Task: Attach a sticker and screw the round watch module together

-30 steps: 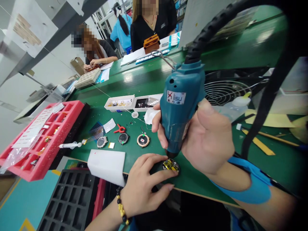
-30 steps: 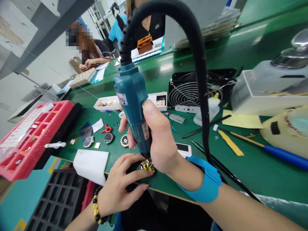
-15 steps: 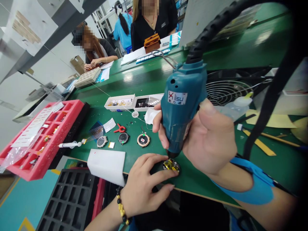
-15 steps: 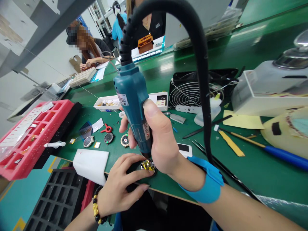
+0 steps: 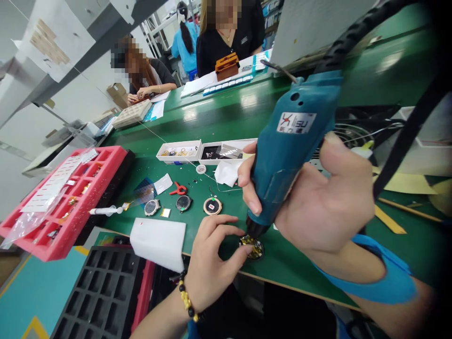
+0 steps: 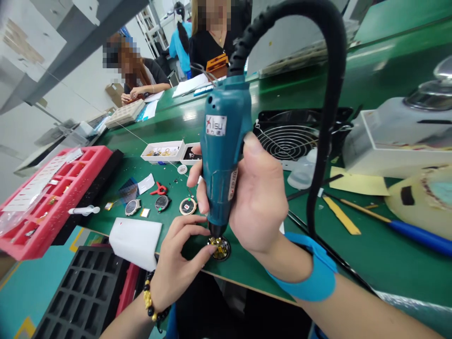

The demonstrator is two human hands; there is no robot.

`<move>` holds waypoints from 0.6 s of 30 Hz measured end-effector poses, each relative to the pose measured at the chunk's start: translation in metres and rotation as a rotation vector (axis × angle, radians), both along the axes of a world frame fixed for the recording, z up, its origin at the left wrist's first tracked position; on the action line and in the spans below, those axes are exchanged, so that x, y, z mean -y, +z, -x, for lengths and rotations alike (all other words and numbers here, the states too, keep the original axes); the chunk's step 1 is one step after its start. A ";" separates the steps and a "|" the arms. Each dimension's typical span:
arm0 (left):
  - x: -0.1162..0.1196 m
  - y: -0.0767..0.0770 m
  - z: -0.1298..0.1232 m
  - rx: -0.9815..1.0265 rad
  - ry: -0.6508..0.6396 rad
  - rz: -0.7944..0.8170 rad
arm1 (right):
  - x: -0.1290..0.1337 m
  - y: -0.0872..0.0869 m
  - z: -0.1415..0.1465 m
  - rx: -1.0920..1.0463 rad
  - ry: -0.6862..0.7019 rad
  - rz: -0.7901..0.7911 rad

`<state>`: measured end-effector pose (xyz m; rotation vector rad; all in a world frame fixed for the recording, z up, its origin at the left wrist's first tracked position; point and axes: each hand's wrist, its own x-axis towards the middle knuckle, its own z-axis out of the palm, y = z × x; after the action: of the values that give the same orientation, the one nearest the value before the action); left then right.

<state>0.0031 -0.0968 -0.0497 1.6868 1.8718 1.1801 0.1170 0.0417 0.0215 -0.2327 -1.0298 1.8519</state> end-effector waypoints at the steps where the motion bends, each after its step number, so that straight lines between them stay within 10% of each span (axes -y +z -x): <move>1: -0.002 -0.001 -0.002 -0.003 0.010 -0.013 | 0.000 0.000 0.001 -0.006 -0.009 0.000; 18: -0.005 -0.004 -0.004 0.048 0.025 -0.023 | -0.001 -0.002 -0.003 -0.052 -0.042 0.007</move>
<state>0.0068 -0.0918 -0.0538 1.6368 1.8627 1.2453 0.1196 0.0425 0.0194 -0.2078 -0.9763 1.8143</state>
